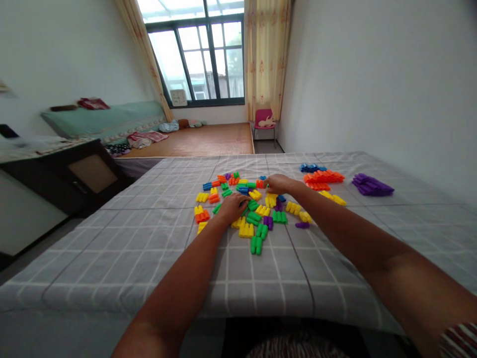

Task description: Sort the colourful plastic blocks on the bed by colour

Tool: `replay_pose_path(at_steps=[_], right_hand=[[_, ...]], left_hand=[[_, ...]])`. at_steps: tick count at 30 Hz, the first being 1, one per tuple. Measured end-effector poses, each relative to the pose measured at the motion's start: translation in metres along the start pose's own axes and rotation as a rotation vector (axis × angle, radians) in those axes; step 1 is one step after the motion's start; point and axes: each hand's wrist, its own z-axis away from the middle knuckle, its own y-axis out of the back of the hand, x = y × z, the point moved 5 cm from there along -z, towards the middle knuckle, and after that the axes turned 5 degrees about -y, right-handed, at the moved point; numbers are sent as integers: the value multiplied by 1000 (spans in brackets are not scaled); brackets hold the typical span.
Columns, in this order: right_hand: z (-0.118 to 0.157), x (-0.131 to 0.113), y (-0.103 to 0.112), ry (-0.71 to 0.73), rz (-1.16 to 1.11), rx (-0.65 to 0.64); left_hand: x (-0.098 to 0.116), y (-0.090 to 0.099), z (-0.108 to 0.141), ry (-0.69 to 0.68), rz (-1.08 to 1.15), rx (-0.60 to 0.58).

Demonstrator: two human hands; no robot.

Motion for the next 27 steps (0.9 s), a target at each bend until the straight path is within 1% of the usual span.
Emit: replay_pose_path(at_steps=[2,5,8,10,13,19,20,22,24,25,27], right_hand=[[6,11,2,-22,-55,-2],[18,29,4,-42,-145,29],[33,37,1,-12,-250,30],[40,36,-2,34,-302,40],[46,31,-6,74,-317,66],[43,20,-17,48,-285,-4],[44,19,-16,46,-276,2],[48,19,-9,44,-270,52],[58,28,3,14,-313,135],[64,38,9,-21,-357,177],[81,70,22,-118,-474,251]], left_hand=[[1,1,0,2,12,3],[2,2,0,11,20,2],[3,2,0,26,27,0],[3,2,-1,34,26,4],[3,1,-2,41,15,14],[-5,-1,1,37,3,1],[-6,-2,2,34,4,0],[-7,-2,2,29,8,-2],[-7,-2,2,30,15,-4],[-7,-2,2,33,17,-5],[-7,-1,1,43,23,-1]])
